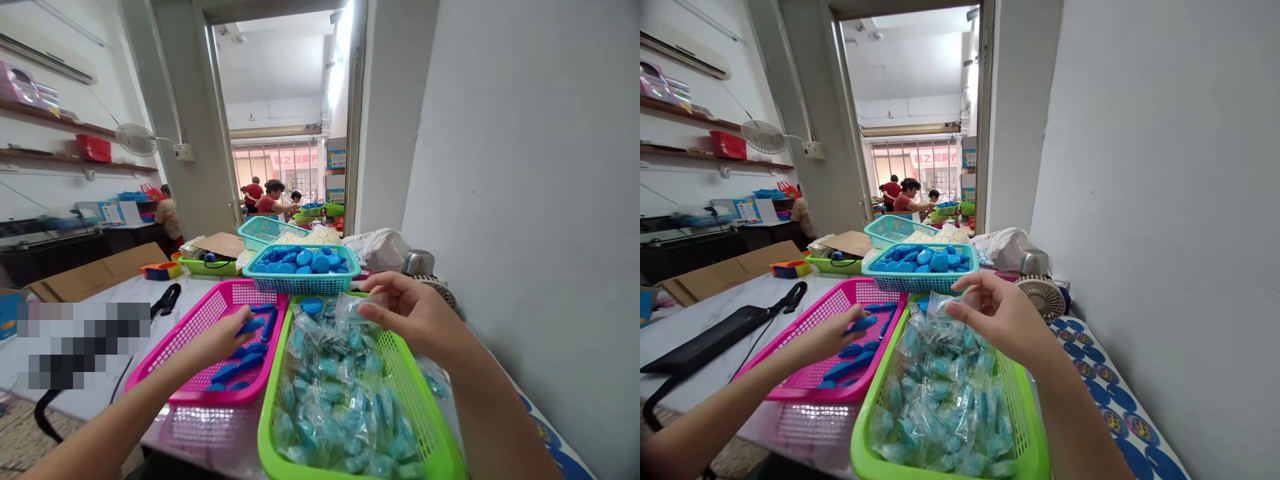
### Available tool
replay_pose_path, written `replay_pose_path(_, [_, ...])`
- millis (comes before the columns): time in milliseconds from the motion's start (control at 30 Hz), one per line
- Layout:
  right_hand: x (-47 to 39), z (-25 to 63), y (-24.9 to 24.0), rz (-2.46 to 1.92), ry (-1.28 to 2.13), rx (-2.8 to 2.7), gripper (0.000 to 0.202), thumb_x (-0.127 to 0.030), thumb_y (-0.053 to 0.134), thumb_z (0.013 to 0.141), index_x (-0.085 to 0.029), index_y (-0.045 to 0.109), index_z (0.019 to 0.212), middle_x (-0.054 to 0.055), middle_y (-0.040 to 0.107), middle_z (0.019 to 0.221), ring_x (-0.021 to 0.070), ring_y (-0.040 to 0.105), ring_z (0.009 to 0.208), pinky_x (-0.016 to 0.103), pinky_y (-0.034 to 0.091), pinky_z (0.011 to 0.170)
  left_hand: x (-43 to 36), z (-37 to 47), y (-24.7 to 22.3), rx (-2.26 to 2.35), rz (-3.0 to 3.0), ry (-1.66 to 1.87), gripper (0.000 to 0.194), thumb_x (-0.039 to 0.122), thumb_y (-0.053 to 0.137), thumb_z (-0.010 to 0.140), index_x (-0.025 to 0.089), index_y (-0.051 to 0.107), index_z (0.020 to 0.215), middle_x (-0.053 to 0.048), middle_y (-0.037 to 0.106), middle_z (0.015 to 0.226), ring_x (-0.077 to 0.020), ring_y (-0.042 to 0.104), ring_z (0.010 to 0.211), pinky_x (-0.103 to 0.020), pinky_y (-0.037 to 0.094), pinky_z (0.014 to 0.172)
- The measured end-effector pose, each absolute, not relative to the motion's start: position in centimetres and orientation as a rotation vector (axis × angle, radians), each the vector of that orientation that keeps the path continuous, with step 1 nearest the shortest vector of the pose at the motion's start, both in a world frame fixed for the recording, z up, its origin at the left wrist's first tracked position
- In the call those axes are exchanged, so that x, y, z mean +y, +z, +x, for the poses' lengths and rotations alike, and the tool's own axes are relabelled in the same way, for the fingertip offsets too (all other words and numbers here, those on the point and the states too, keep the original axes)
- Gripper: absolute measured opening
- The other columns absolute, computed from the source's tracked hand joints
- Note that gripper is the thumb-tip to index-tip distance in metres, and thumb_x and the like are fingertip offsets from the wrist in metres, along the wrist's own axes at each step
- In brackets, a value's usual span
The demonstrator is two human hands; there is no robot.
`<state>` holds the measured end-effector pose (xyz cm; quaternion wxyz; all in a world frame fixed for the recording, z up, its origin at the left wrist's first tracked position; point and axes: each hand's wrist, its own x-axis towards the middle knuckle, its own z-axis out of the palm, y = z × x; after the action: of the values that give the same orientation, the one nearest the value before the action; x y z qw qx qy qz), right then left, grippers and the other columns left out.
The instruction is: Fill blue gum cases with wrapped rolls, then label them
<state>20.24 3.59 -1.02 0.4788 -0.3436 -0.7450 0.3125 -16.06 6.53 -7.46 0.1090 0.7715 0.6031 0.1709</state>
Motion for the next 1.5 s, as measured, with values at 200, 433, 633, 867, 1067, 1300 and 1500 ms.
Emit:
replay_pose_path(200, [2.3,18.8,-0.6,-0.752,0.804,-1.611,0.029,-0.041,0.087,0.077,-0.021,0.073,0.092,0.0,0.066,0.075,0.0115,0.063,0.062,0.021,0.054,0.054,1.6,-7.0,-1.4,1.366,1.988,1.419,0.053,0.057,0.066,0.089,0.021,0.056,0.126,-0.003,0.069,0.092,-0.0181,0.063,0.077,-0.029,0.05,0.067])
replay_pose_path(433, [1.5,18.1,-0.9,-0.524,0.761,-1.429,0.024,-0.033,0.091,0.073,-0.022,0.07,0.077,0.001,0.072,0.08,0.0115,0.069,0.066,0.019,0.06,0.058,0.7,-0.4,0.2,0.906,1.809,1.563,0.022,0.041,0.076,0.084,0.02,0.076,0.089,-0.001,0.072,0.076,-0.0139,0.062,0.066,-0.025,0.051,0.062])
replay_pose_path(633, [0.7,19.4,-0.8,-0.675,0.476,-1.638,0.022,-0.034,0.083,0.083,-0.028,0.071,0.101,0.001,0.075,0.1,0.0158,0.073,0.092,0.025,0.062,0.081,0.9,-0.4,0.8,0.839,2.176,1.753,0.007,0.027,0.077,0.084,0.021,0.075,0.086,0.001,0.075,0.076,-0.0131,0.066,0.066,-0.023,0.052,0.061])
replay_pose_path(867, [-0.7,19.6,0.4,-0.737,0.262,-1.943,0.008,-0.033,0.077,0.088,-0.029,0.078,0.094,-0.001,0.079,0.095,0.0155,0.074,0.089,0.021,0.06,0.077,0.2,-0.8,-0.5,0.721,2.162,1.467,0.045,0.007,0.071,0.079,0.03,0.056,0.113,0.011,0.065,0.067,-0.0065,0.055,0.054,-0.013,0.041,0.051])
replay_pose_path(1067, [0.0,19.0,-0.1,-0.717,0.377,-1.83,0.002,-0.032,0.081,0.085,-0.03,0.081,0.085,-0.001,0.079,0.085,0.0151,0.073,0.08,0.021,0.059,0.071,0.6,-0.7,-1.2,0.664,2.006,1.683,0.038,0.017,0.078,0.084,0.03,0.053,0.109,0.01,0.067,0.073,-0.0078,0.06,0.06,-0.016,0.048,0.057])
replay_pose_path(1300, [0.2,18.1,-0.5,-0.586,0.548,-1.617,0.003,-0.03,0.081,0.085,-0.031,0.081,0.083,0.0,0.077,0.086,0.0126,0.07,0.083,0.017,0.058,0.07,0.4,-0.6,0.3,0.751,1.747,1.457,0.018,0.029,0.086,0.076,0.021,0.073,0.086,0.005,0.066,0.072,-0.007,0.055,0.06,-0.017,0.045,0.057])
replay_pose_path(1500, [0.2,17.5,-0.7,-0.595,0.644,-1.6,0.008,-0.032,0.079,0.088,-0.027,0.081,0.081,0.0,0.07,0.082,0.0054,0.057,0.059,0.012,0.05,0.05,0.1,-0.4,0.5,0.798,1.723,1.408,0.025,0.037,0.075,0.085,0.017,0.068,0.072,0.005,0.056,0.057,-0.0075,0.049,0.051,-0.02,0.039,0.049])
